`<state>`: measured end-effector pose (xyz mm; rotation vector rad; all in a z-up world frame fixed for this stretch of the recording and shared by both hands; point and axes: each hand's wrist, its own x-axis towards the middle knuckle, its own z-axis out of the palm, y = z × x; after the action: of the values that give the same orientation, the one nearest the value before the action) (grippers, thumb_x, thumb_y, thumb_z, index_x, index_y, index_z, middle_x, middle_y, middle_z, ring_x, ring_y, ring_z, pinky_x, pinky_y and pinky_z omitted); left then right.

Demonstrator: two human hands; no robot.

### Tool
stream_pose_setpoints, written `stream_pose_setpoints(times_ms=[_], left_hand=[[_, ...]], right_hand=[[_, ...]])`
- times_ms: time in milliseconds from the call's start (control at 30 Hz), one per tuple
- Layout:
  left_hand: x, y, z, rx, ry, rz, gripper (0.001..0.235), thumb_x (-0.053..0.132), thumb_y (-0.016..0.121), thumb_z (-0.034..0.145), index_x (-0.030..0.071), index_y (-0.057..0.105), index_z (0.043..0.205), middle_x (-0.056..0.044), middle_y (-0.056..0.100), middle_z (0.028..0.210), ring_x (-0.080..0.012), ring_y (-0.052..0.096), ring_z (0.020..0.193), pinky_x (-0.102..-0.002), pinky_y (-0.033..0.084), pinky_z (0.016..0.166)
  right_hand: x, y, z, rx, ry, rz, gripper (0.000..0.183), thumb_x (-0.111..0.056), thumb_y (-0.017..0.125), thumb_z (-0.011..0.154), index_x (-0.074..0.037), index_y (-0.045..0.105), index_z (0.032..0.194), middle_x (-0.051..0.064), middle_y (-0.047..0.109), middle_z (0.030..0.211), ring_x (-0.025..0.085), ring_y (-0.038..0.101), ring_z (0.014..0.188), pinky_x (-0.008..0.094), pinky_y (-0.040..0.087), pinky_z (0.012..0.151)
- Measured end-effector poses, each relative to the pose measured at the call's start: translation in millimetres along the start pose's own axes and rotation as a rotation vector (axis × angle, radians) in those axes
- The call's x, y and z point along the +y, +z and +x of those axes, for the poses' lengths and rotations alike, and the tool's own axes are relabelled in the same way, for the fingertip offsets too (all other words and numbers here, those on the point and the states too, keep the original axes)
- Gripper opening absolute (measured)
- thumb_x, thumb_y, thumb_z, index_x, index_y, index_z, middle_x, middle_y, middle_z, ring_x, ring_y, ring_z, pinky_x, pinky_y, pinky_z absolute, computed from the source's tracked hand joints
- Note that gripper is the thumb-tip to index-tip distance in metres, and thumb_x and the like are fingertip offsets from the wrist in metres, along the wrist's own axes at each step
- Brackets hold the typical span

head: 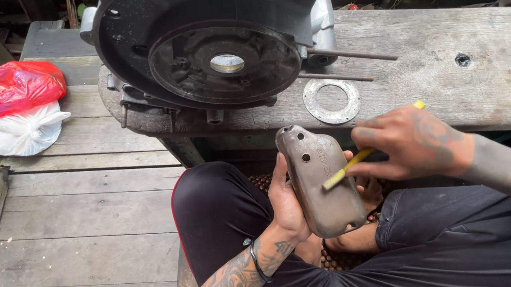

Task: Scrubbing a metal engine component with a small brush to remove dirt or debris.

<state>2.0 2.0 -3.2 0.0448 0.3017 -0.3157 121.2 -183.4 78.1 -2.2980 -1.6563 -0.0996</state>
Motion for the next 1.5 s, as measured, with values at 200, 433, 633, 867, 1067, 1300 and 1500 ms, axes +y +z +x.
stream_pose_setpoints(times_ms=[200, 433, 633, 867, 1067, 1300, 1500], left_hand=[[1, -7, 2, 0.128, 0.019, 0.133, 0.077, 0.066, 0.059, 0.088, 0.0, 0.067, 0.126, -0.021, 0.066, 0.136, -0.033, 0.065, 0.121, -0.043, 0.045, 0.115], [4, -26, 12, -0.245, -0.01, 0.189, 0.088, 0.07, 0.044, 0.093, 0.003, 0.046, 0.15, -0.023, 0.059, 0.138, -0.0308, 0.065, 0.116, -0.048, 0.054, 0.1], [0, 1, -1, 0.018, -0.011, 0.039, 0.084, 0.067, 0.058, 0.089, -0.007, 0.063, 0.13, -0.031, 0.058, 0.142, -0.041, 0.06, 0.127, -0.052, 0.042, 0.115], [2, 1, 2, 0.146, 0.035, 0.125, 0.08, 0.065, 0.063, 0.086, -0.004, 0.066, 0.126, -0.024, 0.065, 0.135, -0.0347, 0.064, 0.123, -0.046, 0.045, 0.114], [1, -1, 2, 0.05, 0.006, 0.065, 0.086, 0.068, 0.057, 0.089, -0.009, 0.064, 0.127, -0.032, 0.06, 0.138, -0.0432, 0.062, 0.123, -0.053, 0.046, 0.11], [2, 9, -3, 0.05, -0.004, 0.076, 0.087, 0.068, 0.058, 0.089, -0.01, 0.064, 0.128, -0.03, 0.06, 0.139, -0.0403, 0.06, 0.128, -0.05, 0.042, 0.115], [6, -20, 10, -0.025, 0.001, 0.355, 0.091, 0.072, 0.043, 0.085, 0.008, 0.043, 0.15, -0.018, 0.052, 0.144, -0.0307, 0.056, 0.126, -0.046, 0.047, 0.103]], right_hand=[[-21, 12, 5, -0.073, -0.109, 0.114, 0.043, -0.05, 0.078, 0.087, -0.015, 0.058, 0.074, 0.005, 0.059, 0.063, 0.031, 0.069, 0.058, 0.041, 0.055, 0.049], [-14, 0, 5, -0.122, 0.061, 0.002, 0.037, -0.044, 0.078, 0.083, -0.013, 0.059, 0.074, -0.004, 0.065, 0.067, 0.013, 0.058, 0.043, 0.033, 0.046, 0.042], [-9, -1, 5, -0.046, -0.042, 0.071, 0.04, -0.046, 0.077, 0.087, -0.012, 0.058, 0.076, 0.008, 0.059, 0.064, 0.033, 0.068, 0.057, 0.043, 0.055, 0.049], [-19, 11, 3, -0.076, -0.087, 0.09, 0.044, -0.053, 0.075, 0.088, -0.016, 0.058, 0.073, 0.004, 0.059, 0.062, 0.028, 0.068, 0.053, 0.038, 0.055, 0.048], [-15, -1, 3, -0.023, -0.031, 0.002, 0.044, -0.049, 0.076, 0.088, -0.012, 0.055, 0.076, 0.007, 0.056, 0.063, 0.031, 0.067, 0.054, 0.041, 0.055, 0.049], [-4, 4, 2, 0.003, 0.0, -0.033, 0.044, -0.051, 0.076, 0.087, -0.013, 0.056, 0.077, 0.007, 0.055, 0.064, 0.031, 0.066, 0.056, 0.041, 0.055, 0.05], [-23, 6, 6, -0.182, -0.009, 0.027, 0.042, -0.051, 0.078, 0.085, -0.015, 0.059, 0.074, -0.005, 0.063, 0.065, 0.012, 0.062, 0.048, 0.03, 0.049, 0.043]])
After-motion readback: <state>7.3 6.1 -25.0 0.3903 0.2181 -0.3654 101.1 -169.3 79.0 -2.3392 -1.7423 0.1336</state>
